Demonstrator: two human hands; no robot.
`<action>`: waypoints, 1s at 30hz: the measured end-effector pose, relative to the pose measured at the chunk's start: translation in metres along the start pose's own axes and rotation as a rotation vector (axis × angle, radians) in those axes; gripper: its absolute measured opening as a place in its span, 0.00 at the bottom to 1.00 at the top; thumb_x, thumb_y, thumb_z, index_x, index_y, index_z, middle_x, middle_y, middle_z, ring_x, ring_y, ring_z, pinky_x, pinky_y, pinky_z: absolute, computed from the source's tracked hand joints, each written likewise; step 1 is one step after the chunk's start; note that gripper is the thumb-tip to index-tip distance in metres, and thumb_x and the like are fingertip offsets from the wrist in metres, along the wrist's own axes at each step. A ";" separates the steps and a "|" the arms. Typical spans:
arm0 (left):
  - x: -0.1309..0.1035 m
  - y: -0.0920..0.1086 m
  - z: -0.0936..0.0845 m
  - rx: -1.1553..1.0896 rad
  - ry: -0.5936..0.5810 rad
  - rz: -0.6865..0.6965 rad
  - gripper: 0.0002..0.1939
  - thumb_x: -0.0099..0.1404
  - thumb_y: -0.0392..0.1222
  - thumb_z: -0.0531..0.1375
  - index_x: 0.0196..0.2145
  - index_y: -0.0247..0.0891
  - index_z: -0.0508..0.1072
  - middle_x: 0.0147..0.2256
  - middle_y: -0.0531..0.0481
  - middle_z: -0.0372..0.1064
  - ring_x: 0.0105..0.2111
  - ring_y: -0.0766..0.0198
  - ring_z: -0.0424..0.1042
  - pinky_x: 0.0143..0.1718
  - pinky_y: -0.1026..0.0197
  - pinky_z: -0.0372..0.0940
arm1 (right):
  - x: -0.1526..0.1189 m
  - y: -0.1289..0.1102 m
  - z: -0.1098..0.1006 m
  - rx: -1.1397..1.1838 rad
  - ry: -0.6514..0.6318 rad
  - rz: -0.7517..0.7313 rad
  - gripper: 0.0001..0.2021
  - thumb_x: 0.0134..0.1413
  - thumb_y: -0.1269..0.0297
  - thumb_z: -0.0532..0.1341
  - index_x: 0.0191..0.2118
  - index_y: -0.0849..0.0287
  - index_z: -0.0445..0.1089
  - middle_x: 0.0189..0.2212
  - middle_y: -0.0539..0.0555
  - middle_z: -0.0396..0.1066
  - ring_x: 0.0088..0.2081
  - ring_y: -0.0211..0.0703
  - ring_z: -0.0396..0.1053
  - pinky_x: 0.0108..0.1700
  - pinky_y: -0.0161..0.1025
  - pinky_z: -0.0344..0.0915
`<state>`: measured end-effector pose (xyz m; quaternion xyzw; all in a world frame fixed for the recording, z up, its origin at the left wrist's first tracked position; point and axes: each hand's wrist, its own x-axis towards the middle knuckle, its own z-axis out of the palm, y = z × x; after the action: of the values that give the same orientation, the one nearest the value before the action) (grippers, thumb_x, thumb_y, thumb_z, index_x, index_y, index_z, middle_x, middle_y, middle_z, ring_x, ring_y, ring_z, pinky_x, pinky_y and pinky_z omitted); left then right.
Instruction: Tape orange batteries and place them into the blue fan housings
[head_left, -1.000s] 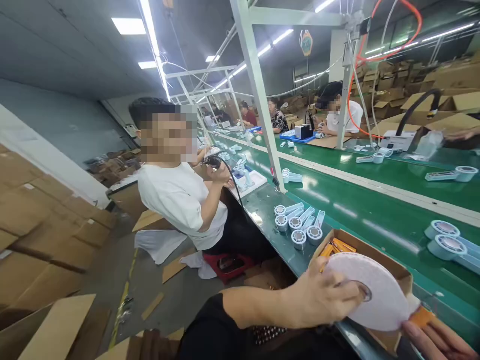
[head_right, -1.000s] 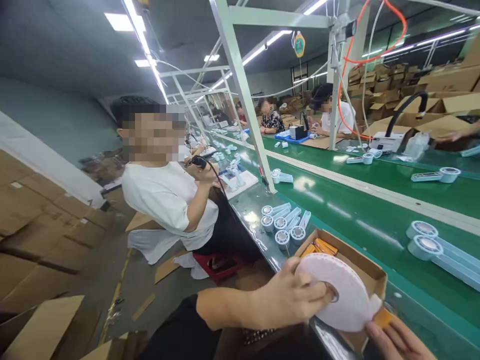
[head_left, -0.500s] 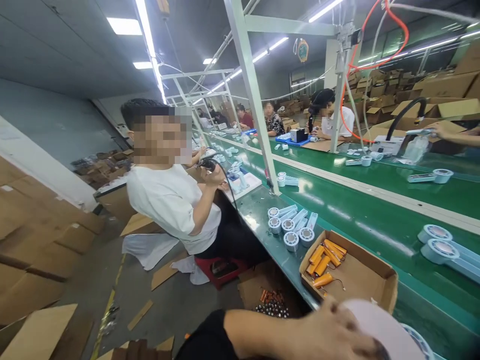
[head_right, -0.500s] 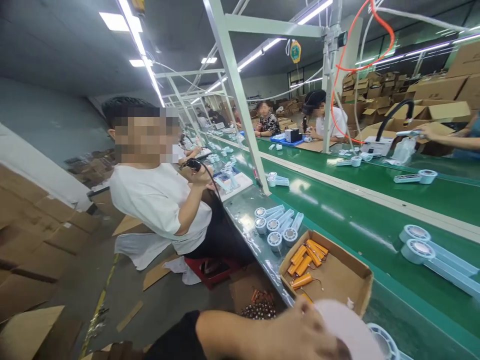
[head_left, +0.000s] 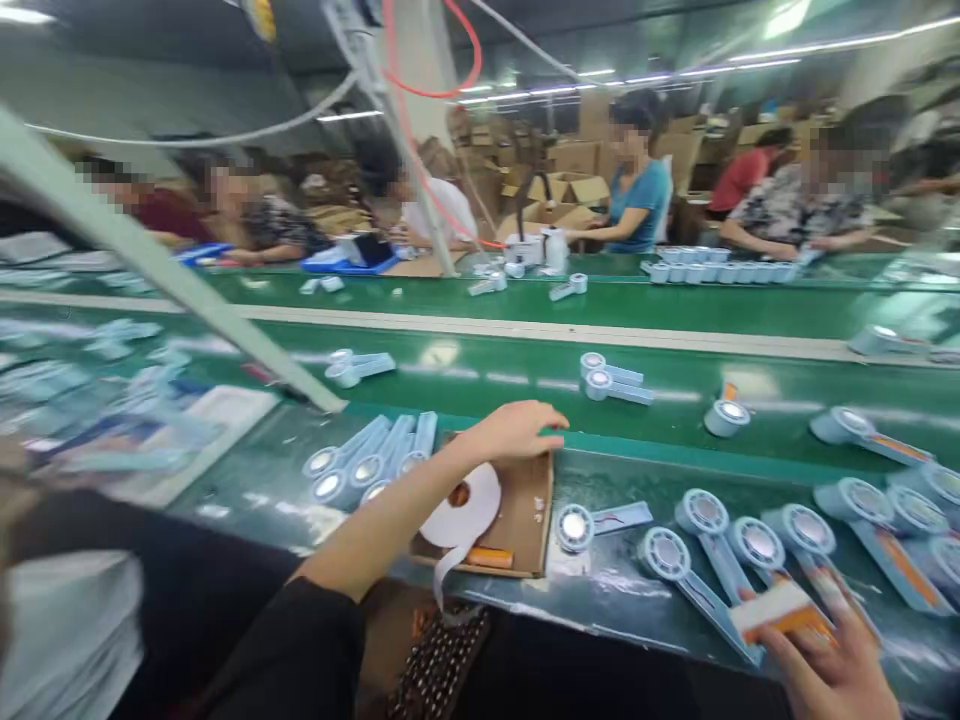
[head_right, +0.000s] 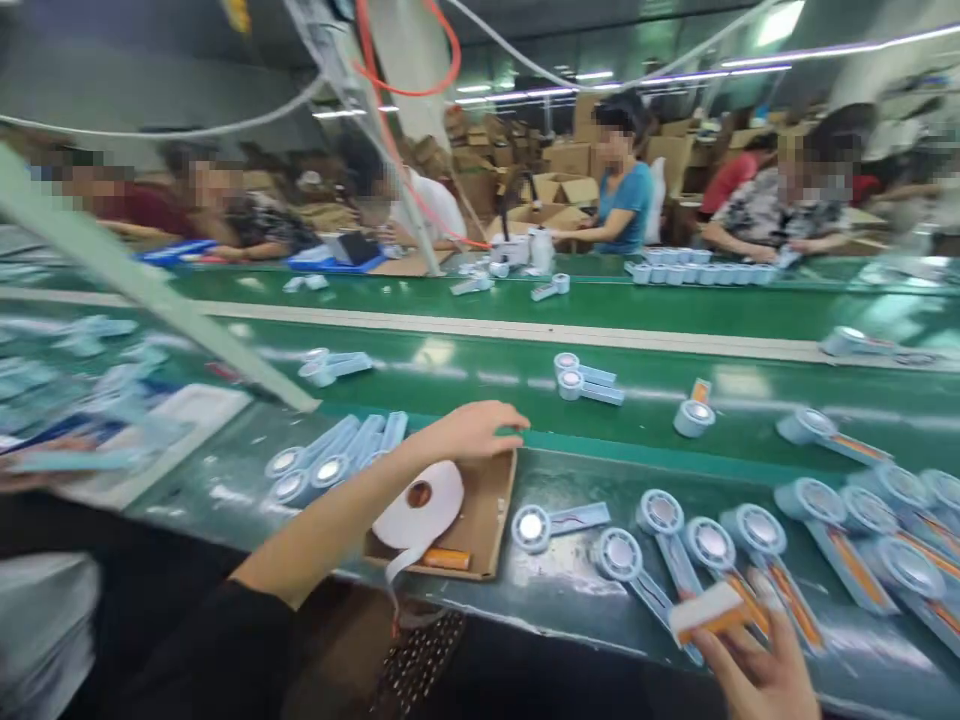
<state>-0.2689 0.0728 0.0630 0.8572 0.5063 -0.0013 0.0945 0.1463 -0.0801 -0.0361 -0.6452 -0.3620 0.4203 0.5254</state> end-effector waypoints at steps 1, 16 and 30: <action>0.038 0.004 0.002 0.020 0.016 0.026 0.19 0.76 0.52 0.56 0.59 0.47 0.75 0.58 0.48 0.75 0.55 0.56 0.72 0.54 0.57 0.66 | -0.006 -0.001 -0.003 0.005 -0.009 0.022 0.48 0.36 0.47 0.80 0.66 0.46 0.68 0.39 0.59 0.84 0.45 0.66 0.82 0.44 0.54 0.82; 0.197 0.024 0.066 0.259 0.000 0.206 0.16 0.63 0.29 0.64 0.48 0.37 0.79 0.53 0.35 0.71 0.55 0.45 0.65 0.47 0.53 0.70 | 0.039 -0.074 0.023 -0.027 -0.159 -0.369 0.31 0.49 0.55 0.77 0.59 0.55 0.73 0.41 0.58 0.84 0.43 0.58 0.84 0.45 0.48 0.84; 0.216 0.046 0.054 0.174 -0.124 0.230 0.11 0.58 0.37 0.68 0.40 0.37 0.78 0.43 0.36 0.76 0.51 0.41 0.75 0.50 0.45 0.73 | 0.196 -0.100 0.146 -0.792 -0.445 -0.534 0.14 0.58 0.66 0.71 0.49 0.49 0.73 0.40 0.50 0.83 0.46 0.51 0.81 0.48 0.41 0.75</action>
<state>-0.1190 0.2296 -0.0037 0.9127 0.3961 -0.0871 0.0505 0.0848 0.1714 0.0167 -0.5748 -0.7476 0.2297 0.2407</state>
